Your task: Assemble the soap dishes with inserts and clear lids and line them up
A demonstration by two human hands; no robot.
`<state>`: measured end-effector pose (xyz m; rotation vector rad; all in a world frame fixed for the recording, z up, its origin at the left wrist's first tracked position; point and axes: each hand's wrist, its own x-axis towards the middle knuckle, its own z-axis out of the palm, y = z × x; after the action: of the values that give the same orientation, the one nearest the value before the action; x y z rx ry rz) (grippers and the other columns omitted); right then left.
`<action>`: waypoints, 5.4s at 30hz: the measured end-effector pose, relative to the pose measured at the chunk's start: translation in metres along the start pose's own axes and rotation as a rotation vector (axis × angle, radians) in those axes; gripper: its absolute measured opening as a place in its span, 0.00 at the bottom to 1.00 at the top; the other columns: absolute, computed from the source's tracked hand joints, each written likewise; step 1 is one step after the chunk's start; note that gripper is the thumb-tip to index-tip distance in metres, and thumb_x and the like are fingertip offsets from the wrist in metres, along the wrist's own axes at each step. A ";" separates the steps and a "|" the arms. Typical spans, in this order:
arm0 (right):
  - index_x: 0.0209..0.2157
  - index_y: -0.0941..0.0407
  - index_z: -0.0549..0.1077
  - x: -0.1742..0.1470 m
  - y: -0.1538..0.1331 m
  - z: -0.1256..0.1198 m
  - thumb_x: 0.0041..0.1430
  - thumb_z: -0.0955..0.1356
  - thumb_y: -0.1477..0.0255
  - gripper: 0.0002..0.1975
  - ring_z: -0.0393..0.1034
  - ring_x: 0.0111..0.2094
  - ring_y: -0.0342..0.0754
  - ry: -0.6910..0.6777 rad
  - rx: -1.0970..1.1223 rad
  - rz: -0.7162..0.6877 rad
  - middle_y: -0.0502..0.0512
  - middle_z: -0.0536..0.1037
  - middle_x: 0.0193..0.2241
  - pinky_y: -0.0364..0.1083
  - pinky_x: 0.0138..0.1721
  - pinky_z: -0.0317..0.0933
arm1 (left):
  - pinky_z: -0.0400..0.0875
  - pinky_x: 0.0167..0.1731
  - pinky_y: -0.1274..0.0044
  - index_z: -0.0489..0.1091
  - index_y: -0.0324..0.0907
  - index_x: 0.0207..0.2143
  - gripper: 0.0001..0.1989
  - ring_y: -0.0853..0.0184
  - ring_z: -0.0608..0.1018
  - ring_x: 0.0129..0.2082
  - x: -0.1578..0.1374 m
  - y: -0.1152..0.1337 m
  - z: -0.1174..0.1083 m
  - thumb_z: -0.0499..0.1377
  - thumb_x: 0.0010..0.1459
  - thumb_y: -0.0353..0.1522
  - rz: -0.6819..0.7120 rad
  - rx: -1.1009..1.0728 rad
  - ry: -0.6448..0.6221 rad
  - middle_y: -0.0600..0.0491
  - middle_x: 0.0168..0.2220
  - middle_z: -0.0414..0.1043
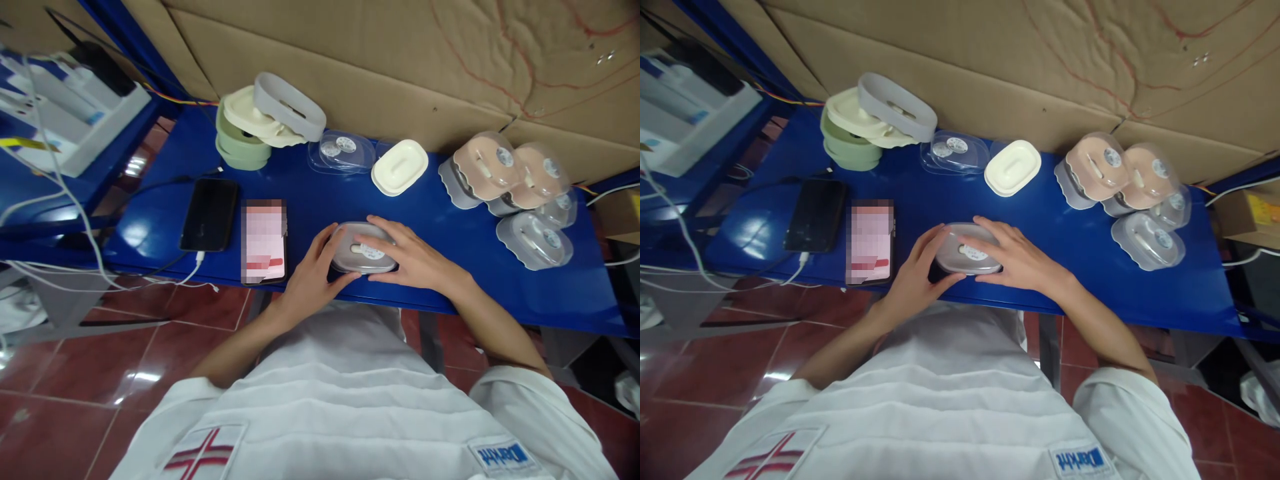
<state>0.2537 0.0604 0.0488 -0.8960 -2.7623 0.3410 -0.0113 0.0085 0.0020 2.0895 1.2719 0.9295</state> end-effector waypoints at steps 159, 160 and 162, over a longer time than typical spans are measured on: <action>0.71 0.56 0.65 0.058 0.038 -0.021 0.77 0.60 0.67 0.26 0.58 0.74 0.62 0.184 -0.334 0.241 0.65 0.68 0.70 0.65 0.72 0.54 | 0.66 0.71 0.54 0.55 0.53 0.73 0.31 0.52 0.65 0.73 -0.001 0.001 -0.001 0.60 0.73 0.37 0.043 -0.046 -0.005 0.42 0.74 0.55; 0.73 0.59 0.63 0.078 0.039 -0.016 0.77 0.60 0.67 0.27 0.56 0.74 0.64 0.161 -0.338 0.267 0.68 0.65 0.72 0.66 0.73 0.52 | 0.66 0.71 0.54 0.55 0.52 0.73 0.30 0.52 0.66 0.73 -0.001 0.001 -0.001 0.60 0.73 0.37 0.046 -0.039 -0.003 0.42 0.74 0.55; 0.74 0.64 0.59 0.113 0.044 -0.007 0.75 0.62 0.66 0.32 0.53 0.75 0.68 0.123 -0.341 0.318 0.73 0.60 0.74 0.69 0.73 0.49 | 0.67 0.71 0.54 0.56 0.51 0.72 0.29 0.52 0.67 0.72 -0.002 0.001 0.000 0.60 0.73 0.37 0.049 -0.027 0.003 0.41 0.73 0.55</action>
<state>0.1902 0.1635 0.0578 -1.3930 -2.6024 -0.1413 -0.0116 0.0068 0.0023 2.1078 1.2084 0.9656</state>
